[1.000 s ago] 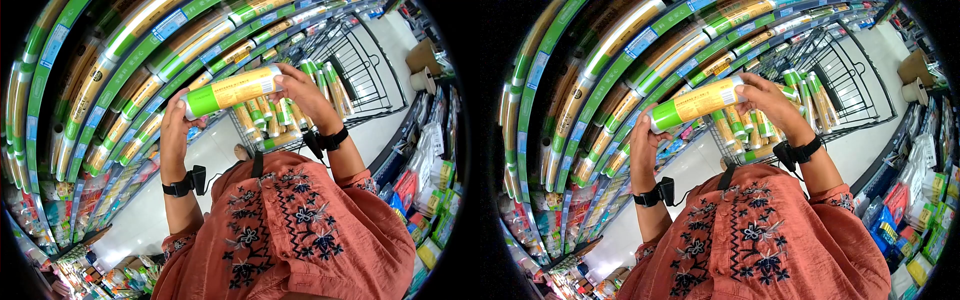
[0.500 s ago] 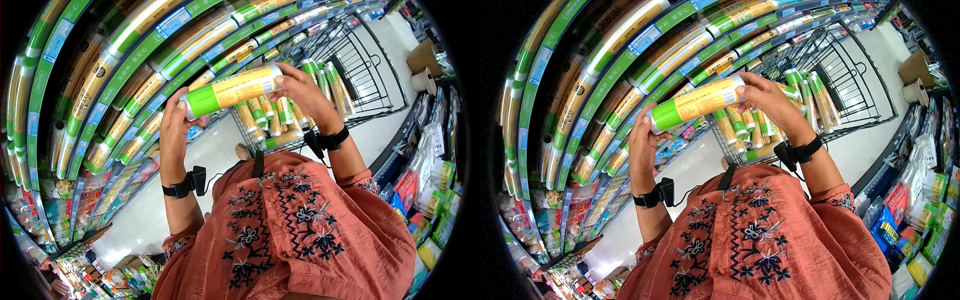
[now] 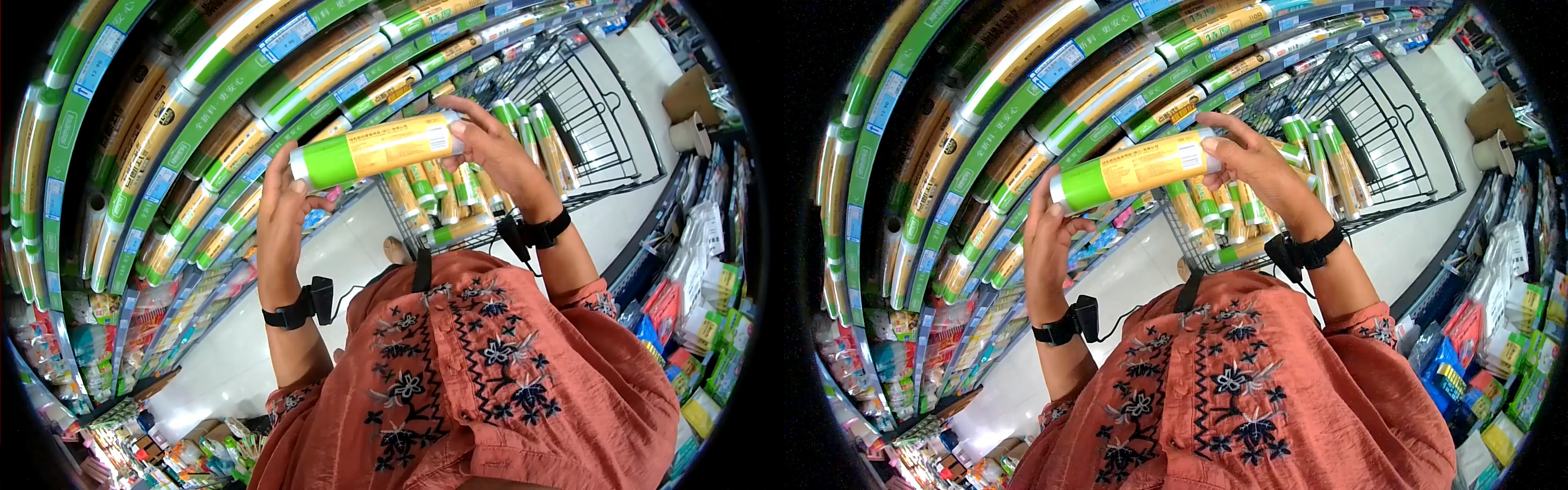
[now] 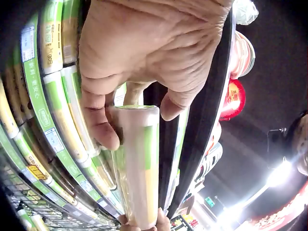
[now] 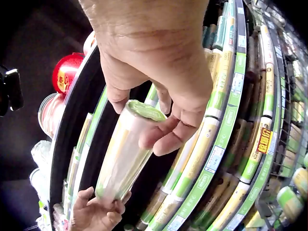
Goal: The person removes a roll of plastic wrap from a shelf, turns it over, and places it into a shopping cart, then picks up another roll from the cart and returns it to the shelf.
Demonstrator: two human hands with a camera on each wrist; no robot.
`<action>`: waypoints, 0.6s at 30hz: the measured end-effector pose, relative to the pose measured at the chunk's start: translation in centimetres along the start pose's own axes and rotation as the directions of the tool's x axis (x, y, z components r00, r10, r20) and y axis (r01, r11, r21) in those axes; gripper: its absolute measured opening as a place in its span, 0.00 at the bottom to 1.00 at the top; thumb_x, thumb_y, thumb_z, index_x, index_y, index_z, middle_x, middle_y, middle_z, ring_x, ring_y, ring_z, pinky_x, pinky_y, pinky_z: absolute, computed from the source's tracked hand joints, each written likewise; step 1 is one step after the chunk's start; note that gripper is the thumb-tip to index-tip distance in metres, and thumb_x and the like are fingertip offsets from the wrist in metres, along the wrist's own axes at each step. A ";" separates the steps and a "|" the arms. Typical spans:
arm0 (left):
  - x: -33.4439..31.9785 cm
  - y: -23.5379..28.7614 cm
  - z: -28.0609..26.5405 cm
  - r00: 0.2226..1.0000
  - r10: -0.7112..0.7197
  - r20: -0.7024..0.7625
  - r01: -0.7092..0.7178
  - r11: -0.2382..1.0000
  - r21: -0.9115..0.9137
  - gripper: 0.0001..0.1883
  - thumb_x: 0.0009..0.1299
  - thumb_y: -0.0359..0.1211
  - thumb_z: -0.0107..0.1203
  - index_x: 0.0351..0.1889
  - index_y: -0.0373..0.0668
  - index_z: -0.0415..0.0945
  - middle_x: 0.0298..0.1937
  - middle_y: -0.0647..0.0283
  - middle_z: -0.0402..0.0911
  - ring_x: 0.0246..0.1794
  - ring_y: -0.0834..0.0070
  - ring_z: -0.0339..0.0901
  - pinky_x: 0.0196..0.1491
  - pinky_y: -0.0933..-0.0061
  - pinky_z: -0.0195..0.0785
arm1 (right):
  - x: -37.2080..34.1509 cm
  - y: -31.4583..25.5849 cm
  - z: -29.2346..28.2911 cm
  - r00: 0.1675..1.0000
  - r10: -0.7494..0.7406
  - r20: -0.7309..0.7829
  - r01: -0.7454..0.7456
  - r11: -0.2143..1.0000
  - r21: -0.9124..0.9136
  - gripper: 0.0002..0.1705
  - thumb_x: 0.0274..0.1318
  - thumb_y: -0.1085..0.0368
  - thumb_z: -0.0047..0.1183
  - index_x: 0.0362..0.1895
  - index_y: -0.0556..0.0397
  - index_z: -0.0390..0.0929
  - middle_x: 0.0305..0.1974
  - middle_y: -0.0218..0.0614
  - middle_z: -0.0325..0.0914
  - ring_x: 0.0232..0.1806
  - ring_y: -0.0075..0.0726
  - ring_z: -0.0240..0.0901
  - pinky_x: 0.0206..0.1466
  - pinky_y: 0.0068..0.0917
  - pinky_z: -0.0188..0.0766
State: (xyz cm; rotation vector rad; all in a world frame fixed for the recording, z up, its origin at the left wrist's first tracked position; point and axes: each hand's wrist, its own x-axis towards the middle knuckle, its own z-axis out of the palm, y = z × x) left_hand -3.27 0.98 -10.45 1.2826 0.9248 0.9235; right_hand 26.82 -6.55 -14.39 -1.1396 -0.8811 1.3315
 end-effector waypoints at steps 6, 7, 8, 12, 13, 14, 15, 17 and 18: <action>0.6 0.2 -1.5 0.996 -0.084 0.006 0.084 0.996 -0.027 0.29 0.80 0.39 0.45 0.74 0.32 0.59 0.52 0.49 0.80 0.40 0.66 0.81 0.37 0.69 0.75 | 0.6 -0.5 -0.1 0.994 0.095 0.048 -0.093 0.995 -0.037 0.34 0.72 0.42 0.49 0.67 0.55 0.70 0.37 0.34 0.81 0.29 0.23 0.78 0.34 0.20 0.72; 0.7 0.1 -1.6 0.995 -0.100 -0.019 0.100 0.995 -0.021 0.28 0.81 0.40 0.45 0.74 0.32 0.60 0.50 0.50 0.81 0.38 0.68 0.80 0.36 0.70 0.74 | 0.6 -0.5 -0.1 0.992 0.105 0.063 -0.104 0.994 -0.022 0.35 0.72 0.40 0.49 0.67 0.55 0.70 0.36 0.34 0.81 0.28 0.21 0.79 0.33 0.19 0.70; 0.8 0.0 -1.7 0.992 -0.117 -0.045 0.117 0.993 -0.015 0.28 0.81 0.41 0.45 0.73 0.33 0.61 0.47 0.51 0.81 0.36 0.69 0.80 0.34 0.70 0.74 | 0.6 -0.6 0.0 0.993 0.102 0.060 -0.099 0.994 -0.038 0.35 0.71 0.40 0.50 0.67 0.55 0.70 0.36 0.34 0.81 0.28 0.21 0.79 0.33 0.19 0.70; 1.0 -0.4 -2.3 0.986 -0.154 -0.056 0.157 0.987 0.047 0.26 0.82 0.51 0.44 0.57 0.36 0.71 0.41 0.58 0.80 0.31 0.75 0.77 0.33 0.73 0.70 | 0.4 -1.3 1.3 0.998 0.042 0.050 -0.038 0.996 -0.082 0.34 0.71 0.41 0.50 0.65 0.56 0.71 0.34 0.35 0.82 0.28 0.22 0.79 0.34 0.19 0.71; 1.0 -0.4 -2.3 0.986 -0.160 -0.056 0.163 0.985 0.062 0.26 0.82 0.53 0.43 0.54 0.37 0.72 0.39 0.59 0.80 0.30 0.75 0.77 0.32 0.74 0.69 | 0.4 -1.4 1.6 0.999 0.016 0.049 -0.011 0.996 -0.088 0.33 0.70 0.42 0.51 0.64 0.56 0.71 0.34 0.35 0.82 0.28 0.22 0.78 0.34 0.19 0.71; 1.0 -0.3 -2.3 0.985 -0.165 -0.057 0.170 0.982 0.078 0.26 0.82 0.54 0.43 0.51 0.37 0.73 0.37 0.60 0.80 0.29 0.76 0.76 0.31 0.74 0.69 | 0.5 -1.3 1.5 0.998 0.022 0.055 -0.016 0.995 -0.102 0.32 0.70 0.42 0.51 0.63 0.56 0.72 0.33 0.35 0.82 0.28 0.22 0.79 0.34 0.19 0.71; 1.0 -0.5 -2.5 0.983 -0.176 -0.051 0.179 0.980 0.084 0.27 0.82 0.55 0.42 0.51 0.37 0.74 0.36 0.60 0.80 0.27 0.76 0.76 0.30 0.74 0.69 | 0.6 -1.1 1.4 0.998 0.029 0.061 -0.022 0.993 -0.116 0.32 0.70 0.42 0.51 0.62 0.56 0.73 0.33 0.35 0.81 0.28 0.22 0.79 0.34 0.19 0.71; 1.1 -0.9 -3.0 0.980 -0.196 -0.037 0.198 0.976 0.095 0.30 0.82 0.57 0.41 0.49 0.37 0.75 0.34 0.60 0.80 0.25 0.76 0.75 0.29 0.74 0.68 | 0.7 -1.1 1.3 0.997 0.046 0.054 -0.039 0.990 -0.133 0.31 0.70 0.42 0.50 0.59 0.56 0.75 0.31 0.34 0.81 0.27 0.22 0.78 0.34 0.19 0.71; 1.0 -0.8 -3.0 0.978 -0.207 -0.041 0.210 0.972 0.105 0.30 0.82 0.58 0.40 0.49 0.37 0.75 0.34 0.60 0.80 0.25 0.76 0.75 0.29 0.74 0.68 | 0.8 -1.2 1.4 0.997 0.058 0.042 -0.051 0.989 -0.137 0.31 0.70 0.42 0.50 0.57 0.57 0.75 0.31 0.34 0.80 0.27 0.22 0.78 0.33 0.19 0.71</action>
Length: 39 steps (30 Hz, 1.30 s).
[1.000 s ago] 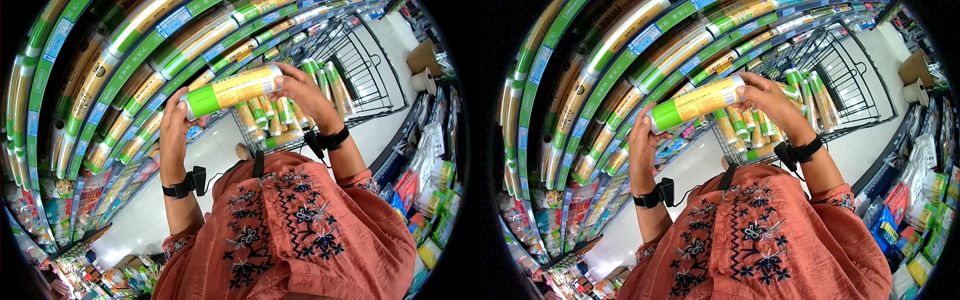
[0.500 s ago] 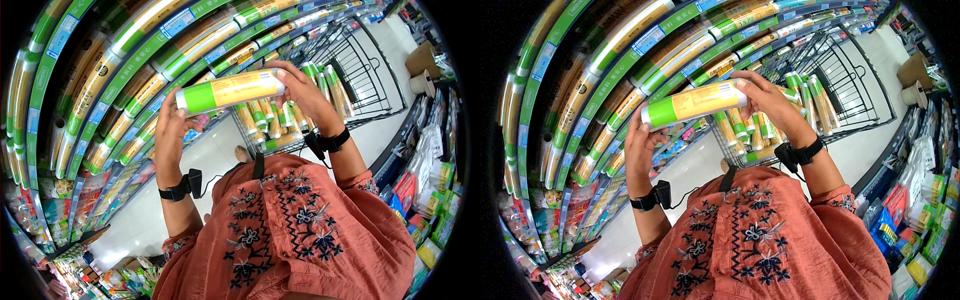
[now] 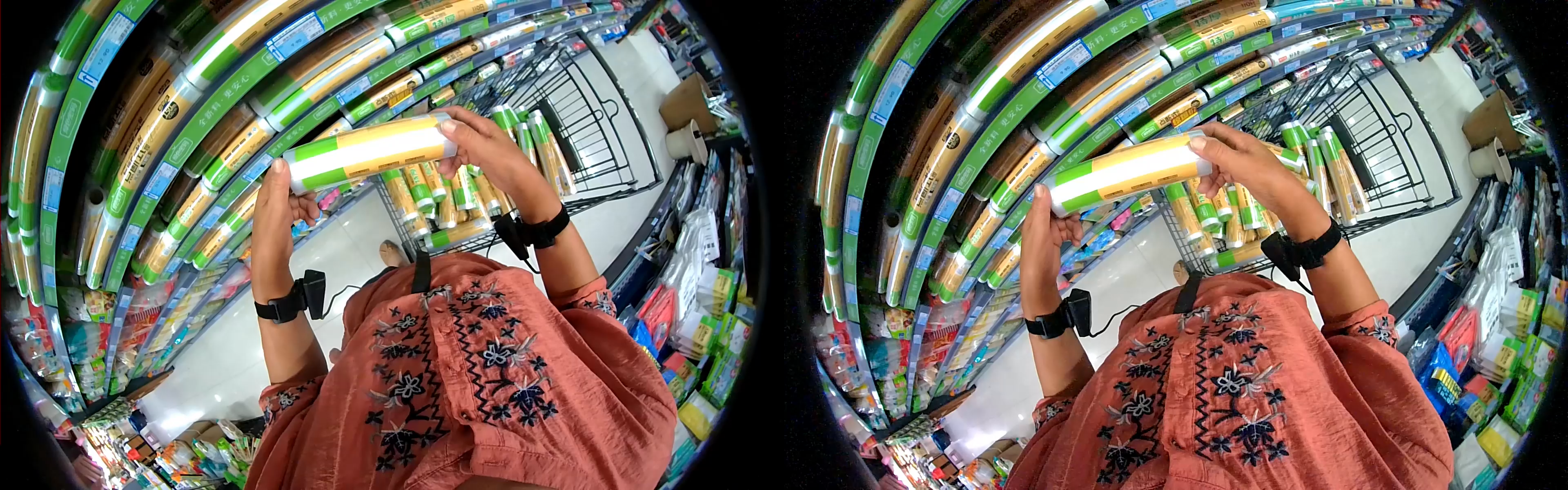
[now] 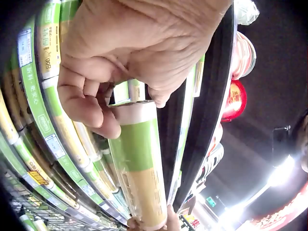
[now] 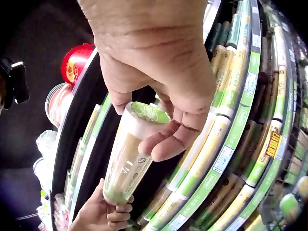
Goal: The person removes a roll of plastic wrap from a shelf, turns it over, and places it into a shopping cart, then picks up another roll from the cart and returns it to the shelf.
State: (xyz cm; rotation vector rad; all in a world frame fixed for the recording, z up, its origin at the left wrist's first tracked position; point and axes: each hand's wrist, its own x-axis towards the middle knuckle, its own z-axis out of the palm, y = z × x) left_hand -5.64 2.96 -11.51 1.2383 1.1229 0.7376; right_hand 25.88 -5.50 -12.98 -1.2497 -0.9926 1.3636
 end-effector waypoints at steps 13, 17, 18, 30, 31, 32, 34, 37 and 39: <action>0.1 0.8 0.6 0.990 0.141 0.024 -0.139 0.989 -0.054 0.27 0.81 0.52 0.45 0.62 0.37 0.72 0.51 0.57 0.81 0.48 0.70 0.81 0.38 0.72 0.76 | 1.4 -0.4 0.2 0.984 0.173 0.034 -0.174 0.984 0.035 0.34 0.69 0.37 0.47 0.44 0.60 0.75 0.26 0.34 0.74 0.18 0.23 0.67 0.25 0.25 0.70; 0.0 1.2 0.6 0.984 0.175 0.036 -0.173 0.983 -0.057 0.27 0.80 0.47 0.49 0.67 0.36 0.68 0.47 0.56 0.79 0.42 0.70 0.80 0.37 0.68 0.77 | 1.6 -0.4 0.2 0.960 0.259 0.104 -0.269 0.959 0.089 0.35 0.70 0.36 0.45 0.44 0.60 0.75 0.27 0.37 0.76 0.20 0.26 0.72 0.27 0.27 0.75; 0.1 1.2 0.5 0.987 0.154 0.038 -0.151 0.987 -0.056 0.27 0.80 0.48 0.49 0.65 0.36 0.69 0.44 0.57 0.79 0.39 0.71 0.80 0.35 0.69 0.76 | 1.6 -0.5 0.1 0.960 0.252 0.126 -0.264 0.961 0.089 0.35 0.70 0.36 0.45 0.44 0.60 0.75 0.27 0.38 0.77 0.21 0.27 0.73 0.28 0.28 0.76; 1.1 0.9 0.3 0.998 -0.067 0.022 0.067 0.998 0.001 0.39 0.78 0.67 0.37 0.44 0.36 0.77 0.26 0.62 0.77 0.22 0.76 0.75 0.26 0.75 0.69 | 1.8 -1.4 0.3 0.990 0.142 0.024 -0.141 0.989 -0.049 0.31 0.69 0.41 0.52 0.46 0.61 0.76 0.30 0.38 0.80 0.25 0.29 0.79 0.30 0.24 0.78; 1.1 0.9 0.3 0.998 -0.061 0.029 0.061 0.998 0.004 0.39 0.78 0.67 0.37 0.44 0.36 0.77 0.26 0.61 0.77 0.22 0.76 0.75 0.26 0.74 0.69 | 1.8 -1.5 0.2 0.989 0.146 0.023 -0.144 0.988 -0.060 0.31 0.68 0.41 0.52 0.46 0.62 0.76 0.30 0.38 0.80 0.25 0.28 0.79 0.30 0.24 0.78; 1.1 0.9 0.2 0.998 -0.056 0.036 0.056 0.998 0.007 0.39 0.78 0.67 0.37 0.43 0.36 0.77 0.26 0.61 0.78 0.22 0.76 0.75 0.26 0.74 0.69 | 1.9 -1.5 0.2 0.988 0.153 0.022 -0.152 0.987 -0.044 0.32 0.68 0.40 0.53 0.46 0.62 0.77 0.29 0.37 0.80 0.25 0.28 0.79 0.29 0.24 0.78; 1.4 0.8 0.0 0.998 -0.036 0.056 0.036 0.999 0.000 0.39 0.77 0.67 0.37 0.45 0.36 0.77 0.27 0.60 0.78 0.23 0.76 0.75 0.26 0.74 0.69 | 2.2 -1.4 -0.1 0.986 0.166 0.021 -0.166 0.986 -0.013 0.33 0.67 0.39 0.53 0.44 0.61 0.78 0.27 0.37 0.80 0.24 0.28 0.79 0.28 0.24 0.77; 1.5 0.9 -0.6 0.995 -0.002 0.102 0.003 1.000 -0.016 0.37 0.78 0.65 0.40 0.49 0.37 0.76 0.33 0.59 0.80 0.26 0.76 0.77 0.28 0.74 0.70 | 2.8 -1.0 -0.5 0.981 0.194 -0.006 -0.194 0.981 -0.007 0.35 0.66 0.37 0.53 0.42 0.62 0.79 0.25 0.36 0.79 0.23 0.28 0.78 0.27 0.24 0.77; 1.5 1.3 -0.6 0.992 0.040 0.117 -0.039 0.999 -0.015 0.34 0.78 0.63 0.42 0.54 0.37 0.74 0.36 0.58 0.81 0.28 0.76 0.78 0.29 0.75 0.71 | 2.8 -1.2 -0.7 0.980 0.198 0.000 -0.198 0.980 -0.010 0.36 0.66 0.35 0.51 0.41 0.62 0.80 0.25 0.37 0.79 0.22 0.28 0.78 0.26 0.25 0.77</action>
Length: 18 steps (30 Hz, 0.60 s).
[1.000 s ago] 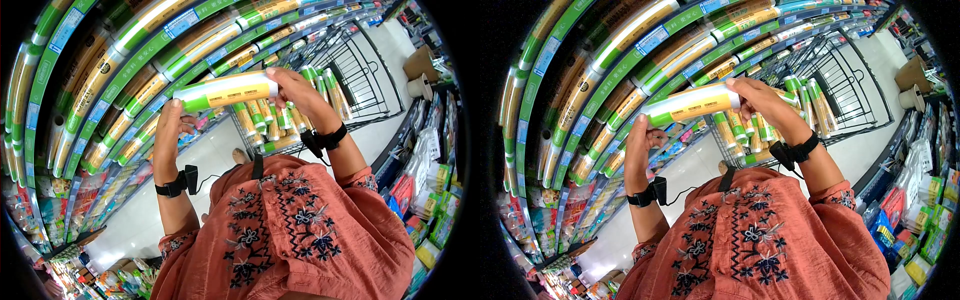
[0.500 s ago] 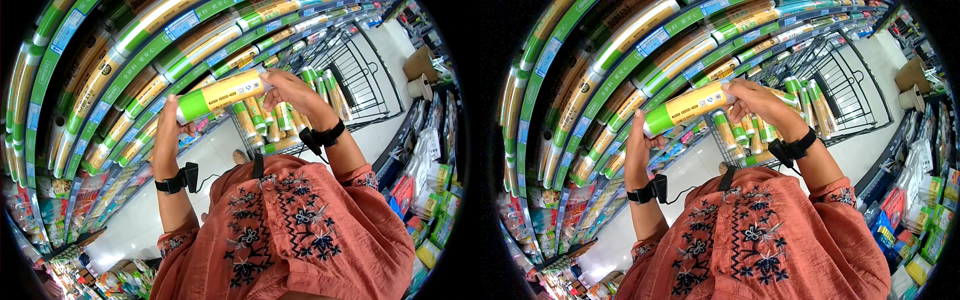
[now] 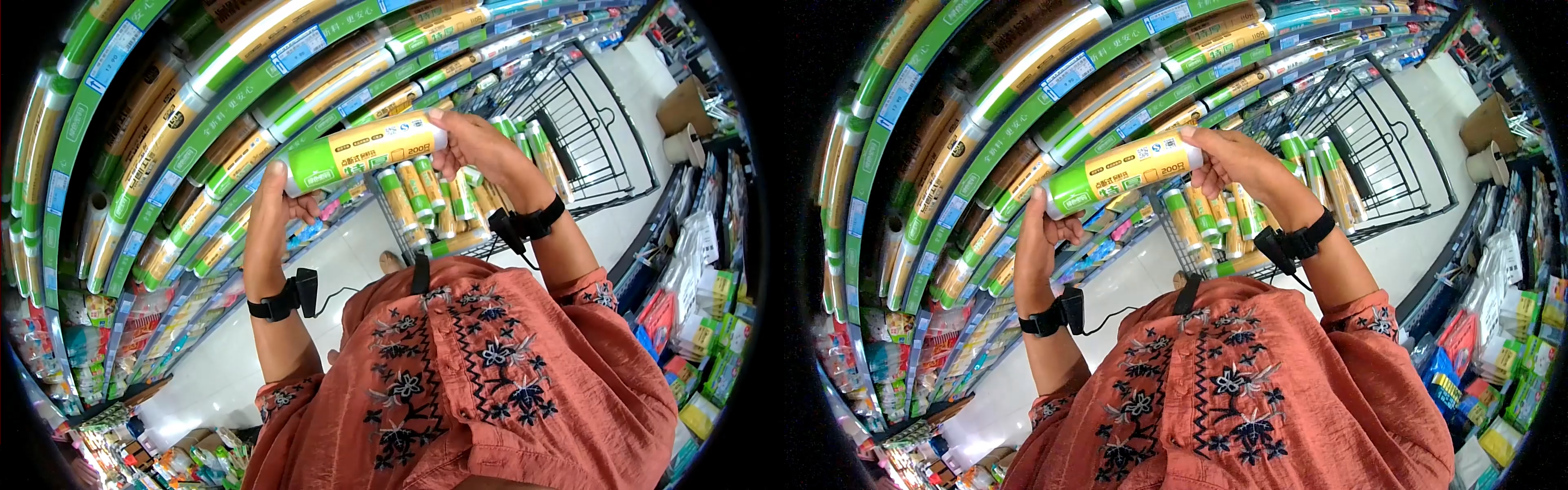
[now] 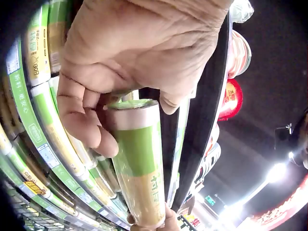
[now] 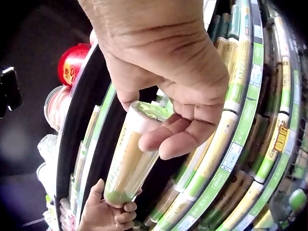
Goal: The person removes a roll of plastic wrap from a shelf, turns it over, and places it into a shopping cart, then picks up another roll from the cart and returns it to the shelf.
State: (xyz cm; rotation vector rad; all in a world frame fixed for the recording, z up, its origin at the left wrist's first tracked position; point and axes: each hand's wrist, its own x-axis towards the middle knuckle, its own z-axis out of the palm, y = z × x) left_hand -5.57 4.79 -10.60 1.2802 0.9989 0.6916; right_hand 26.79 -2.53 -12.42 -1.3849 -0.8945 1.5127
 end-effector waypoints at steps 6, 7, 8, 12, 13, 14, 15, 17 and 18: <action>-0.5 1.8 0.3 0.995 0.095 0.010 -0.095 0.995 0.024 0.31 0.77 0.53 0.47 0.65 0.37 0.65 0.40 0.55 0.80 0.29 0.76 0.78 0.29 0.77 0.72 | -0.7 -1.8 0.4 1.000 -0.012 -0.020 0.011 1.000 -0.028 0.41 0.66 0.30 0.47 0.41 0.62 0.80 0.25 0.37 0.79 0.22 0.29 0.77 0.27 0.25 0.77; -0.6 1.9 0.3 0.995 0.096 -0.004 -0.096 0.995 0.012 0.30 0.77 0.51 0.47 0.65 0.36 0.65 0.39 0.55 0.80 0.28 0.76 0.78 0.29 0.77 0.71 | -0.8 -2.1 0.5 1.000 -0.021 -0.013 0.021 0.999 -0.040 0.42 0.66 0.30 0.47 0.41 0.63 0.80 0.26 0.37 0.79 0.22 0.29 0.77 0.28 0.25 0.77; -0.7 2.1 0.3 0.995 0.099 -0.019 -0.099 0.995 0.000 0.29 0.78 0.49 0.47 0.65 0.34 0.65 0.38 0.56 0.80 0.28 0.76 0.78 0.29 0.77 0.70 | -0.8 -2.3 0.5 0.999 -0.049 -0.006 0.049 0.999 -0.024 0.41 0.67 0.31 0.47 0.43 0.63 0.80 0.27 0.37 0.79 0.23 0.29 0.77 0.29 0.26 0.77; -0.8 3.1 0.2 0.971 0.236 -0.050 -0.233 0.971 0.050 0.30 0.78 0.50 0.47 0.66 0.36 0.64 0.38 0.55 0.79 0.25 0.75 0.77 0.25 0.76 0.71 | -0.6 -3.6 0.1 0.970 -0.238 0.056 0.232 0.968 0.093 0.31 0.72 0.45 0.51 0.57 0.64 0.75 0.36 0.37 0.79 0.33 0.29 0.78 0.36 0.27 0.78; -0.7 3.2 0.0 0.962 0.265 -0.063 -0.263 0.964 0.038 0.29 0.79 0.49 0.46 0.67 0.36 0.63 0.37 0.55 0.79 0.24 0.74 0.77 0.25 0.75 0.71 | -0.9 -4.4 0.6 0.960 -0.278 0.025 0.271 0.951 0.147 0.32 0.70 0.48 0.53 0.61 0.65 0.71 0.38 0.38 0.79 0.36 0.30 0.79 0.38 0.27 0.78; -0.9 4.4 0.2 0.962 0.262 -0.077 -0.262 0.965 0.002 0.28 0.79 0.49 0.44 0.68 0.37 0.62 0.37 0.55 0.79 0.23 0.74 0.77 0.24 0.75 0.70 | -1.1 -5.3 1.1 0.946 -0.325 -0.004 0.319 0.926 0.201 0.34 0.69 0.51 0.55 0.66 0.66 0.67 0.40 0.39 0.79 0.38 0.32 0.80 0.41 0.28 0.79; -1.1 5.6 0.1 0.956 0.277 -0.100 -0.279 0.960 -0.009 0.31 0.78 0.50 0.46 0.69 0.36 0.62 0.37 0.55 0.79 0.24 0.75 0.77 0.26 0.76 0.70 | -1.3 -6.7 1.5 0.923 -0.384 0.011 0.378 0.913 0.153 0.36 0.68 0.53 0.56 0.69 0.67 0.63 0.42 0.41 0.79 0.40 0.32 0.80 0.43 0.29 0.79; -1.1 8.3 -0.8 0.943 0.314 -0.114 -0.317 0.949 -0.004 0.34 0.77 0.52 0.48 0.70 0.36 0.63 0.38 0.54 0.80 0.25 0.76 0.77 0.27 0.77 0.69 | -1.6 -9.9 2.0 0.881 -0.472 0.039 0.470 0.881 0.046 0.39 0.66 0.57 0.58 0.71 0.67 0.58 0.48 0.46 0.78 0.43 0.34 0.80 0.47 0.32 0.80; -1.0 9.6 -1.3 0.942 0.318 -0.107 -0.319 0.948 0.011 0.34 0.77 0.53 0.48 0.70 0.36 0.62 0.38 0.54 0.80 0.26 0.76 0.77 0.27 0.77 0.69 | -1.5 -11.6 2.6 0.855 -0.517 0.033 0.517 0.856 0.004 0.38 0.66 0.57 0.58 0.70 0.68 0.59 0.49 0.46 0.77 0.44 0.35 0.80 0.48 0.31 0.80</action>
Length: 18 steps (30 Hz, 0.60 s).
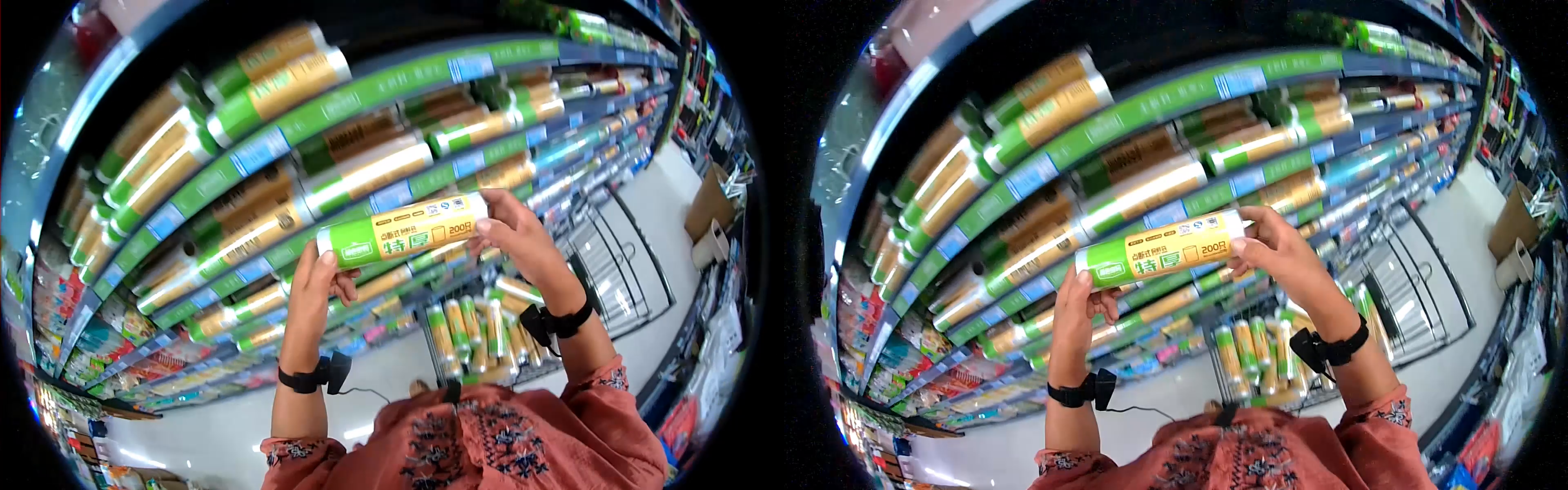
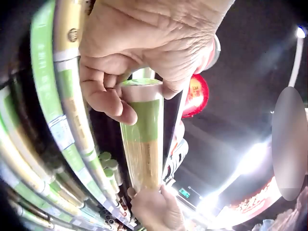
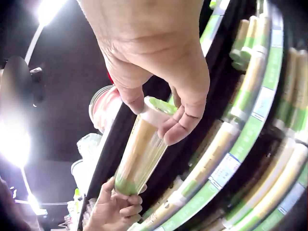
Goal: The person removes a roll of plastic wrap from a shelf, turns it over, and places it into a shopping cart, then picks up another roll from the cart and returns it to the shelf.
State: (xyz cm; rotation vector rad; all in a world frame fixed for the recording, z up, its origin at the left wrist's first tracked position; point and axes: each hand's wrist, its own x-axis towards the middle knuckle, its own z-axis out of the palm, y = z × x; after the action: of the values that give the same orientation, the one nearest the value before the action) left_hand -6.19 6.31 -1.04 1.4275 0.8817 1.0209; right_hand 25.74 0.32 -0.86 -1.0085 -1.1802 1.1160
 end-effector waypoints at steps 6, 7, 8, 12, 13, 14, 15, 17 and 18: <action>2.1 9.6 -2.0 0.929 0.362 -0.084 -0.325 0.902 0.284 0.26 0.80 0.49 0.47 0.63 0.37 0.71 0.41 0.63 0.81 0.34 0.80 0.78 0.29 0.81 0.71 | 4.3 -8.0 2.5 0.960 -0.270 0.078 0.277 0.954 -0.110 0.35 0.67 0.54 0.56 0.68 0.65 0.65 0.49 0.46 0.79 0.44 0.35 0.81 0.46 0.29 0.82; 2.6 10.8 -2.8 0.935 0.346 -0.081 -0.307 0.901 0.307 0.25 0.80 0.48 0.46 0.63 0.37 0.72 0.43 0.61 0.81 0.34 0.80 0.78 0.29 0.80 0.72 | 5.3 -8.7 2.7 0.943 -0.321 0.086 0.330 0.936 -0.120 0.37 0.66 0.51 0.58 0.68 0.66 0.65 0.47 0.45 0.80 0.43 0.34 0.82 0.45 0.28 0.83; 3.1 11.8 -3.3 0.919 0.386 -0.080 -0.348 0.890 0.294 0.26 0.80 0.47 0.47 0.65 0.35 0.70 0.45 0.60 0.81 0.35 0.79 0.78 0.31 0.80 0.72 | 6.0 -9.6 3.1 0.932 -0.345 0.112 0.359 0.921 -0.153 0.36 0.68 0.52 0.57 0.68 0.66 0.65 0.46 0.44 0.80 0.42 0.34 0.82 0.46 0.27 0.82; 4.7 14.7 -3.6 0.855 0.491 -0.167 -0.431 0.852 0.297 0.26 0.82 0.46 0.48 0.69 0.36 0.67 0.49 0.59 0.81 0.42 0.74 0.80 0.35 0.77 0.72 | 9.5 -10.7 3.9 0.909 -0.400 0.115 0.409 0.909 -0.078 0.31 0.70 0.55 0.58 0.66 0.64 0.68 0.45 0.40 0.80 0.44 0.32 0.81 0.47 0.25 0.82; 5.1 14.9 -4.0 0.848 0.502 -0.172 -0.446 0.850 0.281 0.27 0.82 0.45 0.49 0.70 0.35 0.65 0.50 0.59 0.80 0.43 0.74 0.80 0.36 0.77 0.72 | 9.9 -11.1 4.4 0.902 -0.416 0.120 0.428 0.898 -0.106 0.39 0.67 0.50 0.60 0.68 0.68 0.64 0.42 0.42 0.80 0.44 0.33 0.82 0.46 0.26 0.82; 5.5 15.1 -4.6 0.844 0.512 -0.162 -0.463 0.847 0.262 0.28 0.82 0.45 0.50 0.70 0.35 0.65 0.50 0.59 0.80 0.43 0.73 0.80 0.36 0.76 0.72 | 10.3 -11.5 4.9 0.893 -0.434 0.123 0.448 0.884 -0.135 0.47 0.65 0.46 0.61 0.70 0.73 0.61 0.39 0.43 0.80 0.44 0.35 0.83 0.46 0.27 0.82; 5.9 15.0 -5.1 0.840 0.521 -0.150 -0.480 0.843 0.241 0.28 0.81 0.45 0.51 0.71 0.35 0.65 0.51 0.59 0.80 0.44 0.73 0.80 0.37 0.76 0.73 | 10.8 -11.7 5.2 0.893 -0.431 0.130 0.446 0.886 -0.127 0.46 0.65 0.46 0.61 0.70 0.73 0.61 0.39 0.43 0.80 0.44 0.35 0.83 0.46 0.27 0.82; 6.3 15.1 -5.9 0.834 0.537 -0.128 -0.504 0.835 0.222 0.30 0.81 0.46 0.52 0.71 0.35 0.64 0.53 0.58 0.80 0.46 0.72 0.81 0.40 0.75 0.74 | 12.0 -11.8 5.4 0.895 -0.423 0.139 0.439 0.891 -0.117 0.44 0.66 0.47 0.61 0.69 0.72 0.63 0.40 0.44 0.80 0.43 0.35 0.82 0.46 0.27 0.82; 6.3 15.2 -6.1 0.829 0.545 -0.124 -0.512 0.830 0.223 0.29 0.81 0.46 0.52 0.71 0.35 0.64 0.53 0.58 0.80 0.46 0.72 0.81 0.40 0.75 0.74 | 12.3 -12.2 5.6 0.893 -0.424 0.149 0.442 0.889 -0.118 0.44 0.66 0.47 0.60 0.69 0.72 0.63 0.40 0.44 0.80 0.43 0.35 0.82 0.46 0.27 0.82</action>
State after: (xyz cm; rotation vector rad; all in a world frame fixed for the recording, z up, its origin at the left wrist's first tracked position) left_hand -10.13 12.72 14.81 1.8130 0.7298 1.5430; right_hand 22.07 10.39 13.81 -0.7406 -1.5164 0.7451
